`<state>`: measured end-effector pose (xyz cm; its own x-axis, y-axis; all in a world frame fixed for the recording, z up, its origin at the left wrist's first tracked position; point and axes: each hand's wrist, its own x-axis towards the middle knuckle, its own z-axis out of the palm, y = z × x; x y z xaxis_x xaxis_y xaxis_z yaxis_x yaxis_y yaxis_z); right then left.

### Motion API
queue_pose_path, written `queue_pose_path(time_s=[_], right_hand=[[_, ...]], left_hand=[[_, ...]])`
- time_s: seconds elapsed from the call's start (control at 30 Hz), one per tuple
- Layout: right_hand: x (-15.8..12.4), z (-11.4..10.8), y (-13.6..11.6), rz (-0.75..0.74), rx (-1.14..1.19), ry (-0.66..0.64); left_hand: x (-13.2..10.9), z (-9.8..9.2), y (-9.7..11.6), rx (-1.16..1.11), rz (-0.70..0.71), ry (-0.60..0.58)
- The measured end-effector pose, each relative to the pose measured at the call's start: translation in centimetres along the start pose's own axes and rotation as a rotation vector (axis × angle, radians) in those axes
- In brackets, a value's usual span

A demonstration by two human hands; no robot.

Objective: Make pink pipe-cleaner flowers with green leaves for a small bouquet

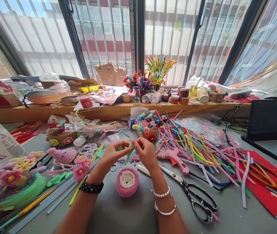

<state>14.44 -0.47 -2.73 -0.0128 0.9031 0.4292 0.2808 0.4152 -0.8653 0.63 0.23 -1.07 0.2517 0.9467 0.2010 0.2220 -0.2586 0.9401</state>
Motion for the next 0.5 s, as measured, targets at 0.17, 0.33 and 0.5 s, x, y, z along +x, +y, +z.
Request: queue_pose_path(time_s=[0.17, 0.33, 0.5], right_hand=[[0.0, -0.2, 0.0, -0.045, 0.026, -0.122], [0.0, -0.3, 0.1, -0.028, 0.123, -0.112], [0.0, -0.4, -0.1, -0.010, 0.145, -0.125]], left_hand=[[-0.4, -0.7, 0.7, 0.068, -0.015, -0.080], [-0.6, -0.7, 1.3, 0.103, 0.031, -0.132], [-0.6, -0.5, 1.0, 0.099, 0.068, -0.125]])
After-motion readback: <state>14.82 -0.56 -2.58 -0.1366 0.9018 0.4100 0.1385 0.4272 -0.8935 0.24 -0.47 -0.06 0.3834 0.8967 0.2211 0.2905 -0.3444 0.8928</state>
